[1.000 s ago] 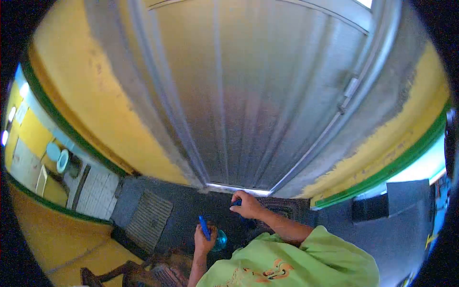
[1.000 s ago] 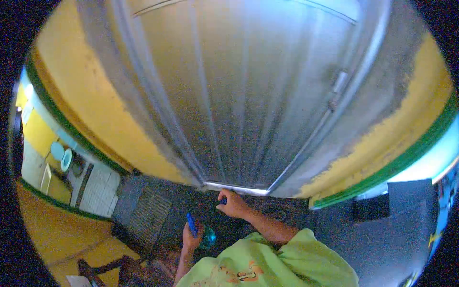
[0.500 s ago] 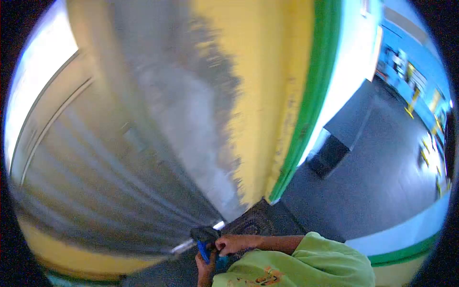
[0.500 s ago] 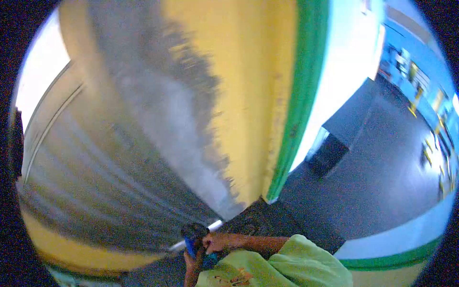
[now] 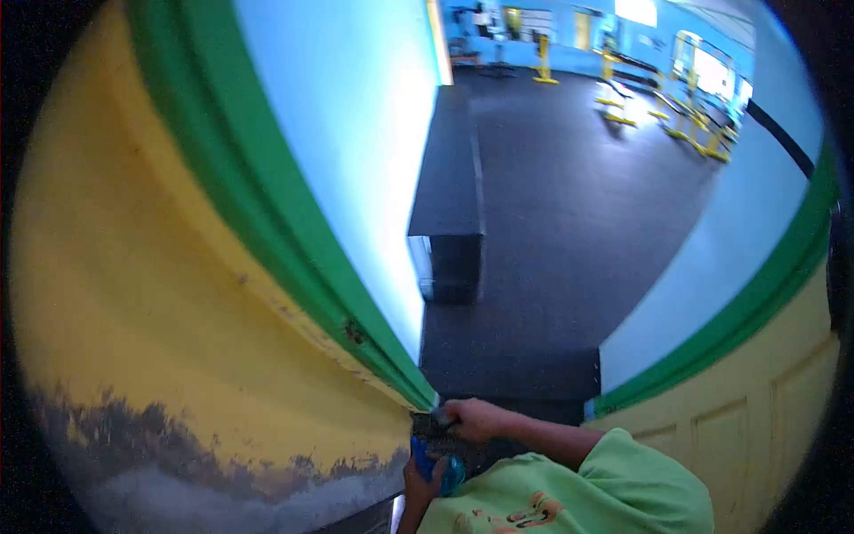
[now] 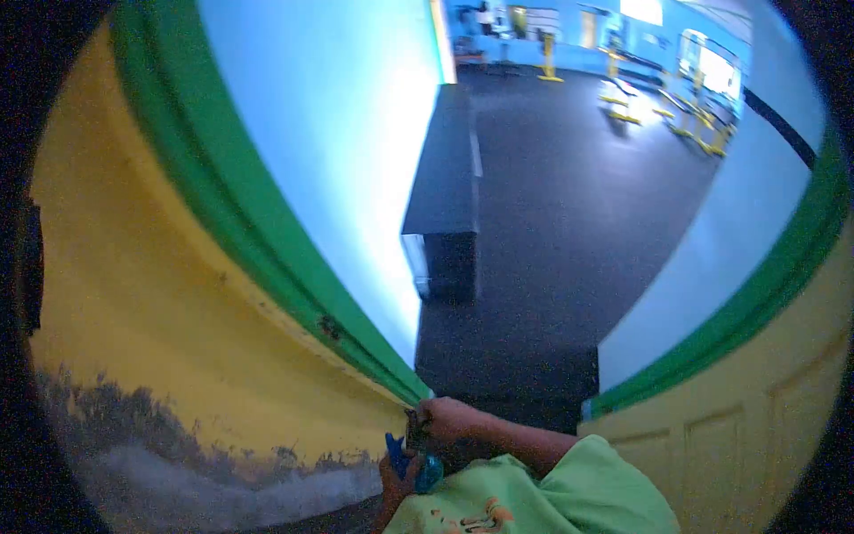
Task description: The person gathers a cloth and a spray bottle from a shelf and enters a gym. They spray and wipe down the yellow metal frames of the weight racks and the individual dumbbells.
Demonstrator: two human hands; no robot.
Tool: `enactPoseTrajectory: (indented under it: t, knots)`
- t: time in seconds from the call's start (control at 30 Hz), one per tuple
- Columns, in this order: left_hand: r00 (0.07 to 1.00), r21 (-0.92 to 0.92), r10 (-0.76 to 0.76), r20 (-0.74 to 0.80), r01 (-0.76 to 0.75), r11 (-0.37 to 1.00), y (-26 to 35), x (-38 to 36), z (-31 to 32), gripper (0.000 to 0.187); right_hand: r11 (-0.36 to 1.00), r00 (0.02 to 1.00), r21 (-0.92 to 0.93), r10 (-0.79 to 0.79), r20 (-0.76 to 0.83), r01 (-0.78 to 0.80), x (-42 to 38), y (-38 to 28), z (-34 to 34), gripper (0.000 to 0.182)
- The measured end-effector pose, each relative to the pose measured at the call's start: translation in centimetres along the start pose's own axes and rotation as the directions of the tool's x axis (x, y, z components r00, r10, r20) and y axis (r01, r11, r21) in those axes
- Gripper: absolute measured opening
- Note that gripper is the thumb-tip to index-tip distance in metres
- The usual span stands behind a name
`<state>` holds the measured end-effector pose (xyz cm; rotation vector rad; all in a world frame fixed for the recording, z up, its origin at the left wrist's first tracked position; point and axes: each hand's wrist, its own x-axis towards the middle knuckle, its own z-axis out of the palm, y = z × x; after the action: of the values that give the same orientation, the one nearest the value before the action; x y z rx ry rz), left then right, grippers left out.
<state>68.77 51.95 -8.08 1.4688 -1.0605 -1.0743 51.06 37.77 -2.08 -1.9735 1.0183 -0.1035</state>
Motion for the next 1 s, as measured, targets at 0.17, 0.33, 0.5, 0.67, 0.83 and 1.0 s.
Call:
enactPoseTrajectory:
  t: [0.17, 0.33, 0.5, 0.67, 0.83, 1.0]
  knots:
    - [0.941, 0.021, 0.123, 0.315, -0.137, 0.99, -0.7, 8.1, 3.5, 0.034, 0.957, 0.952, 0.289, 0.124, -0.28, -0.04, -4.6, 1.7, -0.3, 0.023]
    - [0.667, -0.097, 0.139, 0.732, -0.1, 0.99, 3.6, 13.2, 8.0, 0.03, 0.737, 0.874, 0.664, 0.4, -0.277, -0.127, -6.9, 2.1, -3.3, 0.018]
    - [0.525, 0.068, 0.025, 0.851, -0.157, 0.985, 6.0, 15.8, 13.9, 0.03, 0.757, 0.795, 0.653, 0.408, -0.449, -0.02, -7.8, 7.6, -4.9, 0.017]
    - [0.432, 0.007, 0.069, 0.899, -0.171, 0.985, 6.8, 21.2, 21.2, 0.029, 0.865, 0.771, 0.494, 0.372, -0.516, -0.087, -8.4, 14.1, -10.5, 0.016]
    - [0.443, 0.122, 0.003, 0.897, -0.253, 0.96, 7.8, 27.1, 29.4, 0.026, 0.876, 0.752, 0.425, 0.435, -0.496, -0.226, -9.1, 17.3, -20.1, 0.018]
    - [0.517, 0.027, 0.088, 0.851, -0.212, 0.977, 7.6, 32.2, 35.9, 0.025, 0.886, 0.704, 0.42, 0.426, -0.569, -0.196, -7.6, 22.4, -25.3, 0.021]
